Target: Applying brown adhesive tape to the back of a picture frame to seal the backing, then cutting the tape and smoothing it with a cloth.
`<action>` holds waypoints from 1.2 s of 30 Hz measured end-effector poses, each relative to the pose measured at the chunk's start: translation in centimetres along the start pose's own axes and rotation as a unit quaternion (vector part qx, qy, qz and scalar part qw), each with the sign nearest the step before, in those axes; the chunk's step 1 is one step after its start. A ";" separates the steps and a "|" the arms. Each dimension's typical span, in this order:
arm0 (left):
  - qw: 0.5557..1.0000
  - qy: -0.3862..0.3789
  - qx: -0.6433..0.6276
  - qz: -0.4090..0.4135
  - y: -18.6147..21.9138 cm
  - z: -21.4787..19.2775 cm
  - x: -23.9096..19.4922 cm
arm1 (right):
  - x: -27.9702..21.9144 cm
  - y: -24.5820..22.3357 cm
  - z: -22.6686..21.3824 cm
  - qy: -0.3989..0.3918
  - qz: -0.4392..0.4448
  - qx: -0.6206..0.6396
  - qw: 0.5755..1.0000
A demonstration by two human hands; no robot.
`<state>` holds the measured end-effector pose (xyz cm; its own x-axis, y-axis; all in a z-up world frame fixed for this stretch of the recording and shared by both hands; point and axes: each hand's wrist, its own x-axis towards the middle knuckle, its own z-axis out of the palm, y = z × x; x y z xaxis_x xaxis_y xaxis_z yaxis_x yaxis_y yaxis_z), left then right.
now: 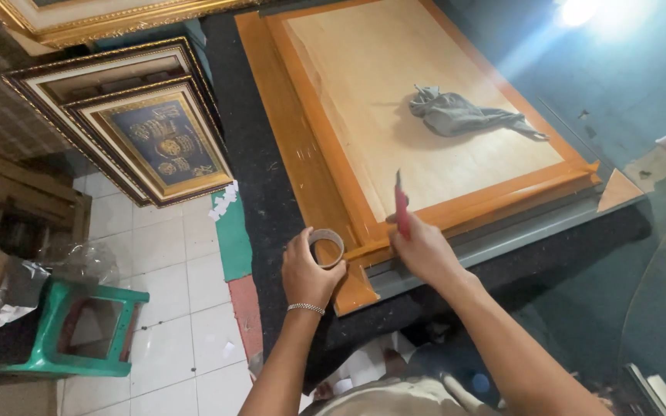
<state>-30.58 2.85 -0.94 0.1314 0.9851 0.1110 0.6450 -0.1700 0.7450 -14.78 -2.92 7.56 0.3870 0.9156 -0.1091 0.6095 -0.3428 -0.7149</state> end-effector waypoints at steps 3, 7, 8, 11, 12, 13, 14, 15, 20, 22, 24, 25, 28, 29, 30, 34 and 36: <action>1.000 -0.013 0.015 0.006 -0.7 0.5 0.4 | -2.4 0.5 0.6 -0.121 0.061 -0.141 0.981; 0.999 -0.006 0.024 0.022 -0.8 0.1 0.4 | -4.7 -0.2 1.3 -0.179 0.079 -0.232 0.953; 0.999 -0.002 0.021 0.028 -0.9 0.2 0.5 | -4.9 -0.3 1.6 -0.181 0.090 -0.236 0.950; 0.999 0.006 0.020 0.038 -1.0 0.2 0.5 | -4.8 -0.2 2.5 -0.179 0.101 -0.247 0.947; 0.999 0.010 0.023 0.041 -1.1 0.3 0.4 | -4.7 -0.1 2.8 -0.177 0.099 -0.253 0.946; 0.999 0.009 0.022 0.043 -1.2 0.5 0.6 | -4.4 0.1 3.1 -0.175 0.100 -0.253 0.946; 0.999 0.008 0.025 0.047 -1.4 0.6 0.7 | -4.1 0.4 3.5 -0.177 0.102 -0.257 0.945; 0.998 0.008 0.029 0.051 -1.6 0.8 0.8 | -3.8 0.7 3.8 -0.178 0.104 -0.261 0.943; 0.999 0.001 0.018 0.050 -1.5 0.5 0.7 | -3.2 0.1 4.4 -0.176 0.111 -0.245 0.947; 0.999 -0.001 0.014 0.048 -1.4 0.3 0.7 | -3.1 -0.3 4.3 -0.172 0.109 -0.238 0.950; 0.999 -0.011 0.017 0.042 -1.2 -0.1 0.5 | -2.9 -0.2 4.4 -0.169 0.099 -0.228 0.954; 0.999 -0.009 0.018 0.040 -1.5 0.2 0.6 | -3.0 -0.4 4.1 -0.171 0.096 -0.229 0.954; 0.999 0.031 0.021 0.031 -2.5 0.6 1.2 | -3.3 -1.5 2.4 -0.164 0.108 -0.212 0.957; 0.997 0.066 0.030 0.007 -3.0 0.3 1.5 | -3.4 -2.2 1.5 -0.147 0.109 -0.186 0.965; 0.994 0.101 0.039 -0.018 -3.6 0.0 1.7 | -3.5 -2.8 0.7 -0.132 0.110 -0.159 0.972; 0.989 0.134 -0.020 -0.051 -4.5 -0.2 4.1 | -1.1 -1.5 -1.2 -0.080 0.088 -0.127 0.985; 0.987 0.142 -0.059 -0.056 -4.3 0.9 5.4 | 1.2 0.4 -1.6 -0.036 0.023 -0.185 0.982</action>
<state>-31.96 8.91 -4.16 -0.1625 0.9678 0.1921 0.5499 -0.0728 0.8320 -12.94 -2.31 8.28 0.3788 0.9051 -0.1933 0.8068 -0.4252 -0.4102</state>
